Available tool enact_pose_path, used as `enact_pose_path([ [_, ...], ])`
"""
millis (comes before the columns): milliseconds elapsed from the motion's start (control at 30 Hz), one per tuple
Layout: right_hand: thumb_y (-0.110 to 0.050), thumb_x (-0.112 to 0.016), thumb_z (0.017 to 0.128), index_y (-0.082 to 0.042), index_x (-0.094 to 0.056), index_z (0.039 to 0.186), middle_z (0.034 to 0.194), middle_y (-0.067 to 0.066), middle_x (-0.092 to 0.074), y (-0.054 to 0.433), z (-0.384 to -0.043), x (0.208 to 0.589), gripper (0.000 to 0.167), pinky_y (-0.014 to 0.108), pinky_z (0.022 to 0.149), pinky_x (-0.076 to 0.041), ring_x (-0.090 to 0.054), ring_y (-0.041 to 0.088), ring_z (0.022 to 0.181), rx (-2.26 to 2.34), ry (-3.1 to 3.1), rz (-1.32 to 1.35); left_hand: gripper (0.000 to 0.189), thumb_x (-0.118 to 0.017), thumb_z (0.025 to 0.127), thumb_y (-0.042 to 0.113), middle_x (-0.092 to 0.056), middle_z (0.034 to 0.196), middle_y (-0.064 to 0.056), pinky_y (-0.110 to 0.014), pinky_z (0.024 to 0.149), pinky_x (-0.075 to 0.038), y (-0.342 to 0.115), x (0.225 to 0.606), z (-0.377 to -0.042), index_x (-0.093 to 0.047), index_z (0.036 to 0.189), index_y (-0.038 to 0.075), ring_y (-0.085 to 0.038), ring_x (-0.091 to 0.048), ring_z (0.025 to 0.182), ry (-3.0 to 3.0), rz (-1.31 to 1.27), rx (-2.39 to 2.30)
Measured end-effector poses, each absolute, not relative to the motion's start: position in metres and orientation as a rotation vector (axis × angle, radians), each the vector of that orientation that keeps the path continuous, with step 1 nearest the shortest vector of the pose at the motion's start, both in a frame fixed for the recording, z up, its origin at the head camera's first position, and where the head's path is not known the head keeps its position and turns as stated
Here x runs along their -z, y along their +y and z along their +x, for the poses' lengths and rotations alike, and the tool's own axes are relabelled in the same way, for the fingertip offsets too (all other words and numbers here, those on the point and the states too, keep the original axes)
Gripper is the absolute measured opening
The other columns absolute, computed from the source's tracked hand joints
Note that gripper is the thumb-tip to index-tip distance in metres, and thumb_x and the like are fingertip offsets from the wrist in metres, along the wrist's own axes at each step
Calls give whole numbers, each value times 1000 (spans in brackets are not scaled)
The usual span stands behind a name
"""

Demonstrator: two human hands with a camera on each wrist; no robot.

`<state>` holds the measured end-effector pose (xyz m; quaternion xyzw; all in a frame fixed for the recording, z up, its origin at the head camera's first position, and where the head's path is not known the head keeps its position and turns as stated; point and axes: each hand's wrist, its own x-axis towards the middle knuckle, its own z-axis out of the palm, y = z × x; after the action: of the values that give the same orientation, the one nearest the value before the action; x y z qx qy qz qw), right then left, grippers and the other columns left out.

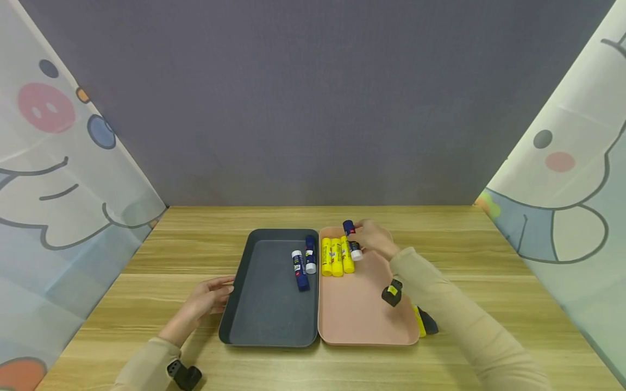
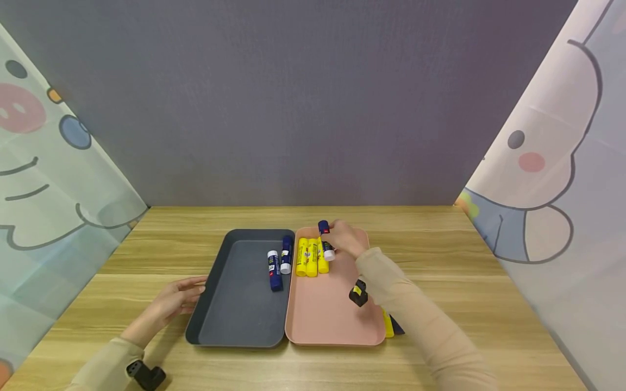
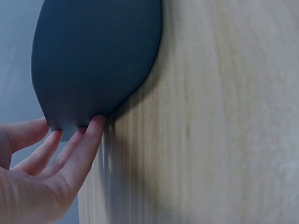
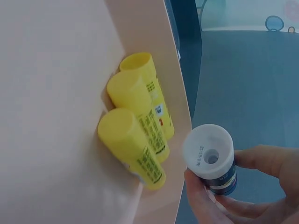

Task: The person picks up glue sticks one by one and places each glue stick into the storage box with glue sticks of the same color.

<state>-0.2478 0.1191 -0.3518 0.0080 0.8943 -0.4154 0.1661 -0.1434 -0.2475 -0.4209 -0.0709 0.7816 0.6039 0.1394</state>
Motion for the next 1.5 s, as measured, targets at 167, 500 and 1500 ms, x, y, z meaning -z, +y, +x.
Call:
enact_pose_path([
  [167, -13, -55, 87, 8, -36, 128, 113, 24, -53, 110, -248, 352, 50, 34, 69, -50, -59, 22, 78, 1233, 2508, 0, 48, -52, 88, 12, -60, 104, -14, -37, 71, -48, -247, 421, -144, -37, 129, -8, -19, -61, 83, 2260, -203, -1745],
  [500, -11, -57, 85, 8, -41, 123, 110, 24, -54, 85, -250, 355, 46, 37, 70, -50, -59, 29, 91, 1305, 2490, 23, 47, -52, 88, 13, -60, 103, -12, -37, 71, -48, -248, 422, -145, -38, 128, -8, -18, -61, 82, 2255, -201, -1749],
  [1500, -10, -60, 82, 8, -53, 106, 82, 12, -55, 27, -249, 364, 31, 31, 58, -51, -51, 17, 58, 1299, 2491, -123, 49, -51, 89, 11, -59, 103, -12, -38, 71, -48, -248, 421, -143, -35, 130, -10, -18, -61, 82, 2218, -177, -1779],
])
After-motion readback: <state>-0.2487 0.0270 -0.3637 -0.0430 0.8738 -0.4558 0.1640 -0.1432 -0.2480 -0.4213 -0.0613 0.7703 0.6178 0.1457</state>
